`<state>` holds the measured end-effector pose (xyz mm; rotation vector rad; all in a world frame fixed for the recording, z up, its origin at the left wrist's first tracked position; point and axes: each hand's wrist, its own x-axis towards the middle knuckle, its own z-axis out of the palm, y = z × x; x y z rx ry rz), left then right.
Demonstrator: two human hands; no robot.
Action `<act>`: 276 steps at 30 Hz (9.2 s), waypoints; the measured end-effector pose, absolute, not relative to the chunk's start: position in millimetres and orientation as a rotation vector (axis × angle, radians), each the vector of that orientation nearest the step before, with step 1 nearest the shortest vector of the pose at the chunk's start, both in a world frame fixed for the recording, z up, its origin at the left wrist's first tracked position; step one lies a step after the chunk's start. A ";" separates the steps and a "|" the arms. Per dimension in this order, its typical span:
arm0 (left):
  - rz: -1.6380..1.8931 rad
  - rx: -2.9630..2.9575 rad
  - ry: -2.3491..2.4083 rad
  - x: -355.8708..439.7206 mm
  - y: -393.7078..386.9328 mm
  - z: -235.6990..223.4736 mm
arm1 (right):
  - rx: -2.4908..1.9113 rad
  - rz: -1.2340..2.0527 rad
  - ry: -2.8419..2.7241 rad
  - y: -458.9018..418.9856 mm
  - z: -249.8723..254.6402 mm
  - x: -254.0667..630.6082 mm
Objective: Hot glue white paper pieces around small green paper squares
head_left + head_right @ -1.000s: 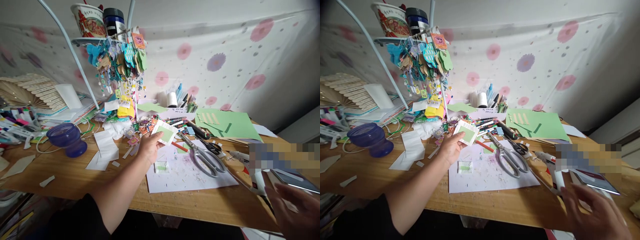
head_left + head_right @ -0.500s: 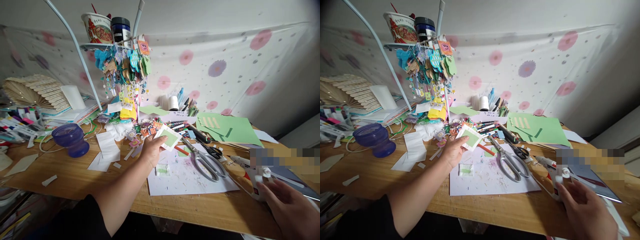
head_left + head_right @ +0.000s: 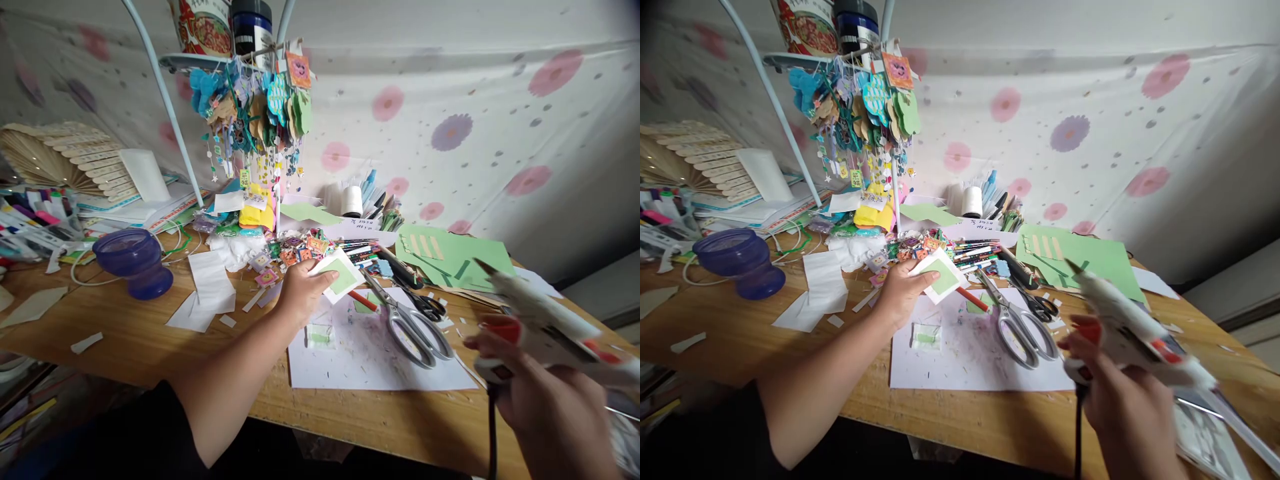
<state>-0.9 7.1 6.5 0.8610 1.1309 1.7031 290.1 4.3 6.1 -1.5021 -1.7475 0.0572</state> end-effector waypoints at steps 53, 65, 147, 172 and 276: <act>1.711 1.014 1.399 -17.4 15.7 4.0 | -0.902 0.441 -2.176 49.1 -1.4 205.1; 1.720 0.972 1.410 -21.9 17.0 4.8 | -0.906 0.418 -2.226 47.7 4.5 201.6; 1.150 1.053 0.853 -2.0 -19.8 26.6 | -1.114 0.590 -1.869 -20.2 34.7 168.2; 1.135 1.010 0.817 -8.3 -16.3 27.0 | -0.794 1.676 -1.093 -24.2 26.8 167.0; 0.690 1.735 0.859 -42.0 -11.5 41.0 | -0.947 0.154 -2.020 -35.2 24.5 155.9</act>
